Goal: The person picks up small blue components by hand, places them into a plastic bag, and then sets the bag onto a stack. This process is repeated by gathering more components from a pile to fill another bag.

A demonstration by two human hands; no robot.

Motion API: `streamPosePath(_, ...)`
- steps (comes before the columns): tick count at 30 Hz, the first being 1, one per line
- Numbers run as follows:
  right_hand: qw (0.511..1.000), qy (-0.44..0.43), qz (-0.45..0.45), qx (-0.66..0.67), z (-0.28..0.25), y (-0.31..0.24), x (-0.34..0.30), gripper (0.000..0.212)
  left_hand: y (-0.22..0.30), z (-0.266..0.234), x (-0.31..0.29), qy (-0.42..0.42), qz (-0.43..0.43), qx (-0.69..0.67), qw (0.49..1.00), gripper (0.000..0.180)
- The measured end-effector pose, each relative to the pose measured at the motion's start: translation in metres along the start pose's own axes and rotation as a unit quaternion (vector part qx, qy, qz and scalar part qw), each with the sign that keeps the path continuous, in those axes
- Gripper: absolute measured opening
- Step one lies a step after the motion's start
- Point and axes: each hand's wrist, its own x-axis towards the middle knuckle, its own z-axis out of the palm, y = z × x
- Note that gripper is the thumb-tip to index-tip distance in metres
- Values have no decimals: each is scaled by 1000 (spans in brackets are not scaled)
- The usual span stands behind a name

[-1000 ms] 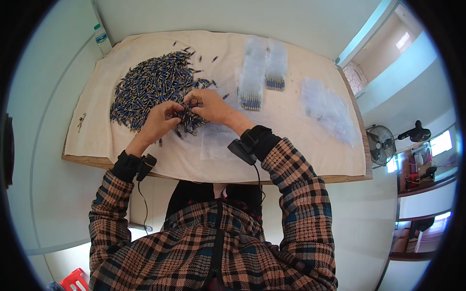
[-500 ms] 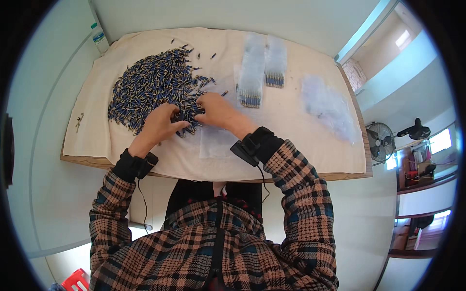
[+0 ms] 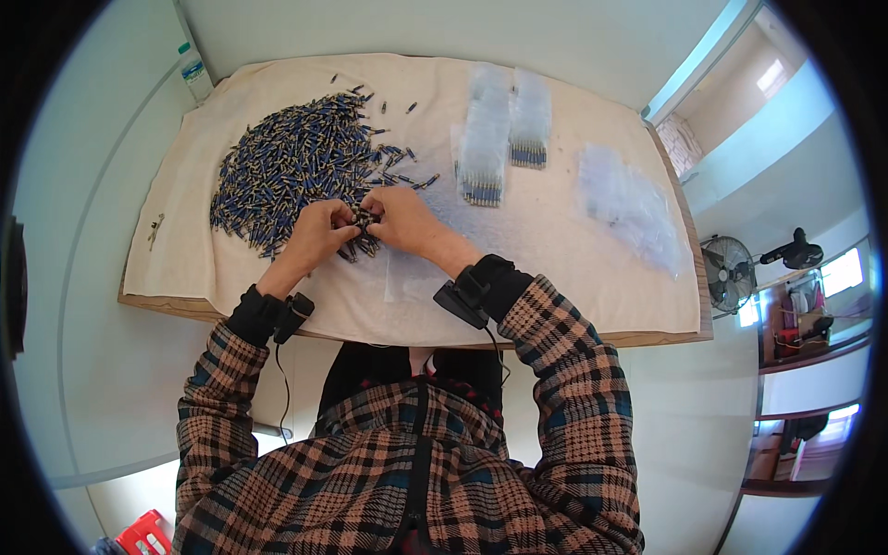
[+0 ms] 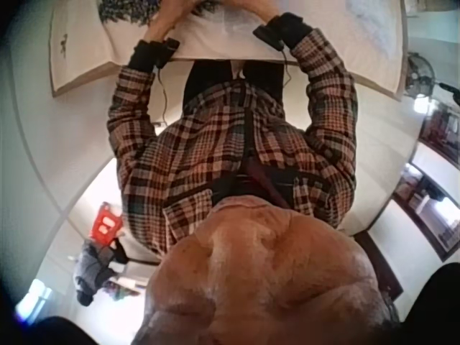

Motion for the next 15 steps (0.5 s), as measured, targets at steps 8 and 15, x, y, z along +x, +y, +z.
streamPosePath(8,999,11,-1,46,2,-2,-1,25,-2,-2,-3,-7,23,-37,999,15)
streamPosePath(15,993,11,32,112,1,-1,6,20,0,-5,-2,11,12,-114,993,11)
